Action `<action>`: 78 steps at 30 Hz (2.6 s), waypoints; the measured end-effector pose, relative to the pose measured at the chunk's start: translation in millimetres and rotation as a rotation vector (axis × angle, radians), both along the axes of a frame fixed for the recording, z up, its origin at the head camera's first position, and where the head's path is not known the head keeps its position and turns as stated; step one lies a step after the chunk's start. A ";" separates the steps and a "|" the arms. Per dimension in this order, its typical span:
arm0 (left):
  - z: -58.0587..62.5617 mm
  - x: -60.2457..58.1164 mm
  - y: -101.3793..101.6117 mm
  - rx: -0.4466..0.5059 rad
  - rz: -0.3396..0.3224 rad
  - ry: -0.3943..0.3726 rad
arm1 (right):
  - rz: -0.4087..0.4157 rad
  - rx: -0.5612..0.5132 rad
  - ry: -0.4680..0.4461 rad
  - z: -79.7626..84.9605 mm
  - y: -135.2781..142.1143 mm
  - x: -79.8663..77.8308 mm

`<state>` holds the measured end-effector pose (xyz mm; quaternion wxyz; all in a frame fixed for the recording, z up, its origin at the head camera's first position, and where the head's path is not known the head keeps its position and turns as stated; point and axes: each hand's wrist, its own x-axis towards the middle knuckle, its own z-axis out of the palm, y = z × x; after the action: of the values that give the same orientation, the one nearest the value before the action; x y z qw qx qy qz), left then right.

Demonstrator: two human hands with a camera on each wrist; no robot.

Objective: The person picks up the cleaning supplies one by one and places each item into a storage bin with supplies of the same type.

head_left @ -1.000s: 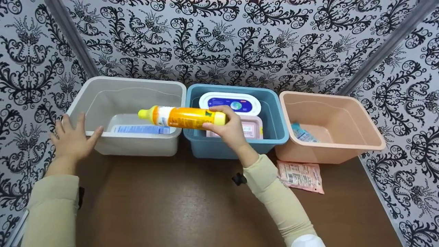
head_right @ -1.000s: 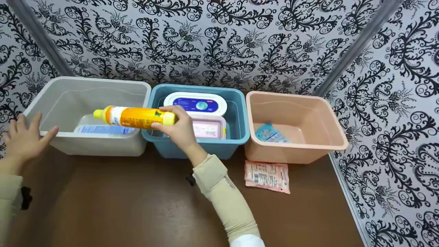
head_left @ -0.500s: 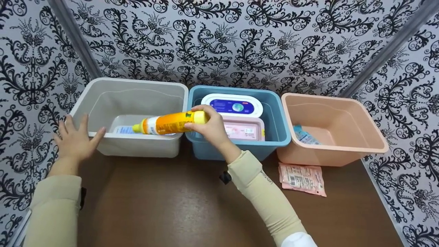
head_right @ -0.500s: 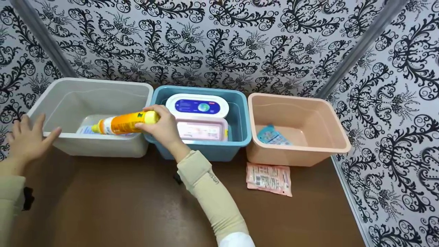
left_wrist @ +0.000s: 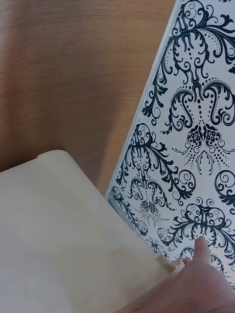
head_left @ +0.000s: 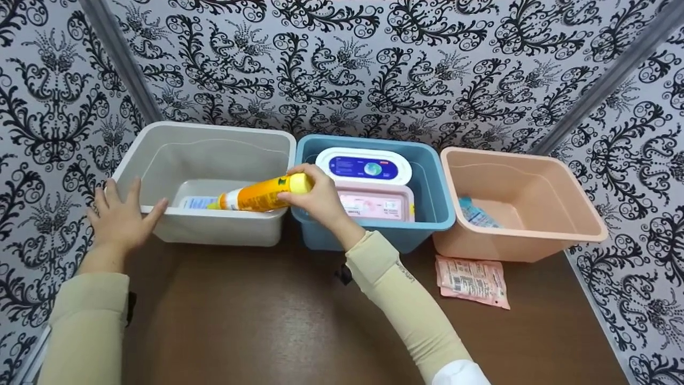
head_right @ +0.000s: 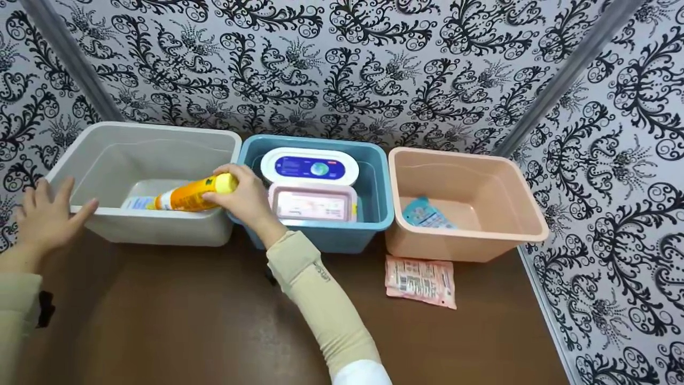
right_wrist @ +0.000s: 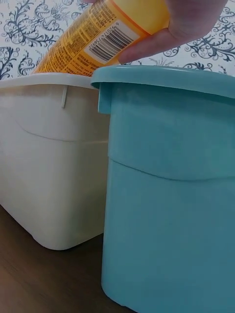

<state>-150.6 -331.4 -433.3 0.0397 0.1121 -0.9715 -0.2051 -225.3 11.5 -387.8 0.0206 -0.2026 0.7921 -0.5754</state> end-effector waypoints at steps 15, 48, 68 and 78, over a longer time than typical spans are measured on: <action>1.4 -0.3 -1.2 -0.010 0.002 0.007 | 0.073 0.065 0.009 -4.8 -16.0 -4.1; 0.2 1.4 -2.5 -0.001 0.008 0.004 | 0.188 0.333 0.084 -7.9 -27.3 -8.7; 0.4 0.2 -1.1 -0.003 0.003 -0.001 | 0.193 0.397 0.067 -13.2 -44.8 -9.3; 1.3 -1.5 0.2 -0.002 0.002 0.004 | 0.186 0.451 0.055 -15.9 -48.3 -14.4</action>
<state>-152.1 -331.3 -432.0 0.0419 0.1124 -0.9715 -0.2043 -239.7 -36.7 -403.7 0.0967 -0.2807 0.8787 -0.3739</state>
